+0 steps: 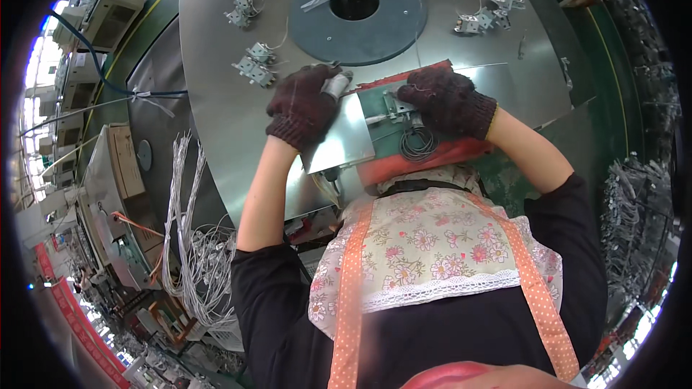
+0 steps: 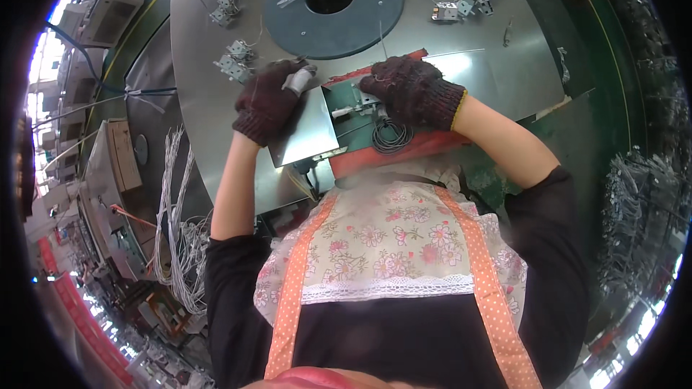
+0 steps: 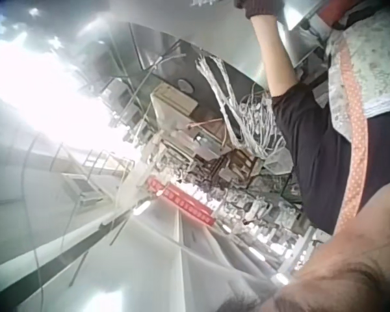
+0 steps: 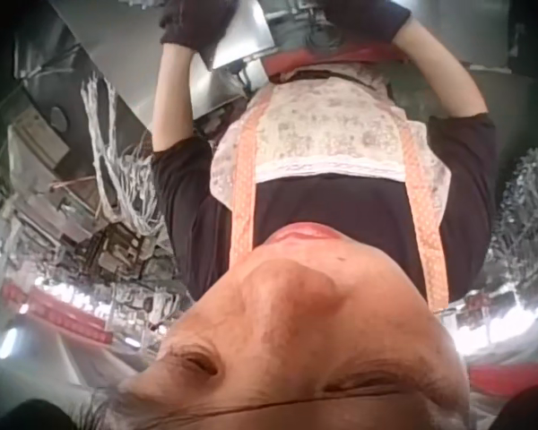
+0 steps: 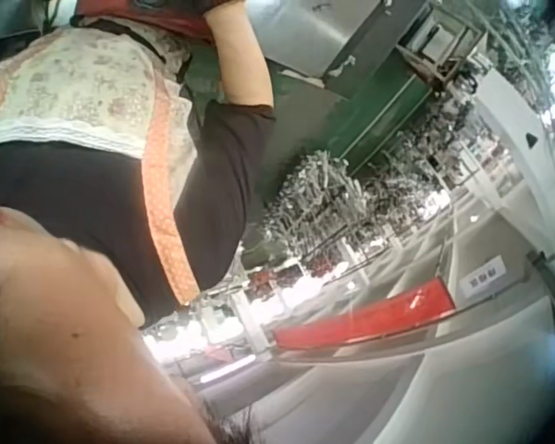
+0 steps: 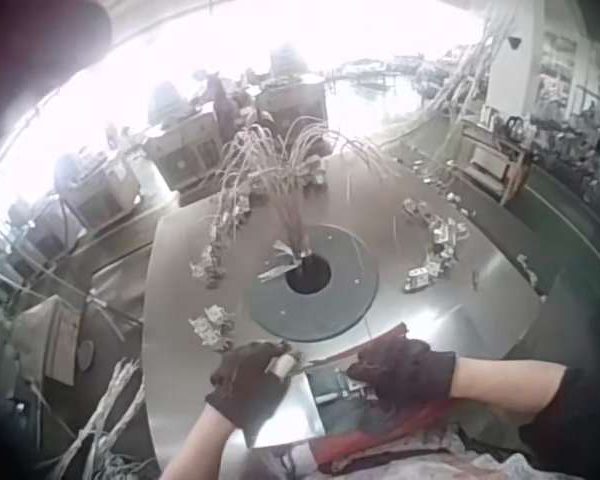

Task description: The person picks up a bundle of wires and, for each wire, fits a metal component onto the end before pressing it into a machine jig. After the machine process, they remove the component and place it onto a metal table, repeating this for the entire bundle.

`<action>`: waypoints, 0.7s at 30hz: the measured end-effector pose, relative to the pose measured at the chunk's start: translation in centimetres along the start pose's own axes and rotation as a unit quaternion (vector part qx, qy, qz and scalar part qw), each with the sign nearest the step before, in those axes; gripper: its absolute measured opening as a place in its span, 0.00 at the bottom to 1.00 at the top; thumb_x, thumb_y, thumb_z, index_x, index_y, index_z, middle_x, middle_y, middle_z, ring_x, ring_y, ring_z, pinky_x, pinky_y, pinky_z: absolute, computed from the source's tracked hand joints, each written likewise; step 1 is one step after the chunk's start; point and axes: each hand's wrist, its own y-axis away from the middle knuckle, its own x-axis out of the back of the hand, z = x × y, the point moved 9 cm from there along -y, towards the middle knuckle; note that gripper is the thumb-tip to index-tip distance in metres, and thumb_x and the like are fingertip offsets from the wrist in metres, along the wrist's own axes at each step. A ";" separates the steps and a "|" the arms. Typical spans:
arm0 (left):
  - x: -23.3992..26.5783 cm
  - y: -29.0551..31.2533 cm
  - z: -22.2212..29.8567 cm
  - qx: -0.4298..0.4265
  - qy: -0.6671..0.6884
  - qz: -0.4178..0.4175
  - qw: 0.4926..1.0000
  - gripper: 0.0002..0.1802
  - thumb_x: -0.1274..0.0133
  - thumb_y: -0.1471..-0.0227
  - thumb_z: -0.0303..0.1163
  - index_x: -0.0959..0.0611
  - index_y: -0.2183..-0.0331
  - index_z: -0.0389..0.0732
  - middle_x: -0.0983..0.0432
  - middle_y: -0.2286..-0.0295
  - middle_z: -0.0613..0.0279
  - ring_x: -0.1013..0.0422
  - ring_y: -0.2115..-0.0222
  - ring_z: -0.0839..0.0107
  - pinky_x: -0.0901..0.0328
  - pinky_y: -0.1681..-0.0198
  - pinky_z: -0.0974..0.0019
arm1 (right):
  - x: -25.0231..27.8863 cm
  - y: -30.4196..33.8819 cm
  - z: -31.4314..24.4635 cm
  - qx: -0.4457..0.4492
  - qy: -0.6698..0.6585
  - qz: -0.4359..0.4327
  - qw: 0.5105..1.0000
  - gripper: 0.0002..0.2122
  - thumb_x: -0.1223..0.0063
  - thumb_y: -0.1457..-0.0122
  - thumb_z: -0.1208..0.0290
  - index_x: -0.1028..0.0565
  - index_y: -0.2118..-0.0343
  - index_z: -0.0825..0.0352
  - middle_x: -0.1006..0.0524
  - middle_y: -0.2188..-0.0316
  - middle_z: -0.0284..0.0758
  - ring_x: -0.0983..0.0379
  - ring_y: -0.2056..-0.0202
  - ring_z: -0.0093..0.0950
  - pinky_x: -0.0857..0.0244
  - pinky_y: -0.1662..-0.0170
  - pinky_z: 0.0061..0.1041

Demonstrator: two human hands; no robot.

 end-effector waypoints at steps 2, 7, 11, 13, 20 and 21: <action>-0.7 -0.2 0.2 -0.011 -0.012 0.018 1.000 0.20 0.48 0.39 0.47 0.14 0.58 0.40 0.19 0.59 0.45 0.23 0.58 0.47 0.31 0.53 0.53 | -0.4 0.1 0.4 0.000 0.015 -0.023 1.000 0.17 0.42 0.52 0.72 0.25 0.57 0.65 0.24 0.66 0.45 0.23 0.60 0.44 0.27 0.59 0.44; -0.8 -0.4 0.6 -0.031 -0.014 0.111 0.993 0.17 0.47 0.39 0.42 0.15 0.57 0.40 0.19 0.59 0.45 0.23 0.57 0.46 0.31 0.53 0.50 | 0.0 -1.0 -1.4 0.007 0.089 -0.029 0.996 0.10 0.45 0.49 0.70 0.24 0.63 0.64 0.25 0.66 0.44 0.25 0.62 0.42 0.30 0.62 0.42; 0.2 0.8 2.3 -0.088 -0.054 0.200 0.974 0.15 0.46 0.41 0.38 0.15 0.57 0.39 0.18 0.60 0.48 0.24 0.58 0.48 0.32 0.51 0.50 | 0.1 -0.1 -1.4 -0.032 0.128 0.086 0.987 0.08 0.49 0.45 0.68 0.24 0.65 0.63 0.27 0.67 0.42 0.27 0.62 0.39 0.33 0.63 0.40; 0.4 1.5 4.7 -0.165 -0.116 0.229 0.952 0.14 0.46 0.42 0.34 0.16 0.57 0.38 0.18 0.61 0.51 0.24 0.58 0.51 0.34 0.47 0.51 | -1.0 0.4 -0.8 -0.052 0.096 0.095 0.989 0.08 0.49 0.45 0.68 0.24 0.65 0.64 0.27 0.67 0.42 0.27 0.62 0.40 0.33 0.62 0.41; -4.9 2.5 9.3 -0.259 -0.155 0.075 0.950 0.16 0.44 0.49 0.37 0.17 0.59 0.41 0.19 0.63 0.52 0.24 0.56 0.54 0.38 0.41 0.49 | -1.8 1.9 -1.0 -0.116 -0.034 0.148 0.982 0.34 0.48 0.47 0.76 0.40 0.34 0.71 0.28 0.64 0.46 0.30 0.60 0.44 0.34 0.55 0.44; -5.4 2.4 10.3 -0.265 -0.158 0.080 0.948 0.16 0.44 0.49 0.37 0.17 0.59 0.41 0.19 0.63 0.52 0.24 0.56 0.54 0.38 0.41 0.49 | -2.4 2.2 -1.1 -0.119 -0.040 0.148 0.981 0.34 0.47 0.48 0.75 0.39 0.35 0.71 0.27 0.61 0.47 0.30 0.58 0.45 0.34 0.53 0.44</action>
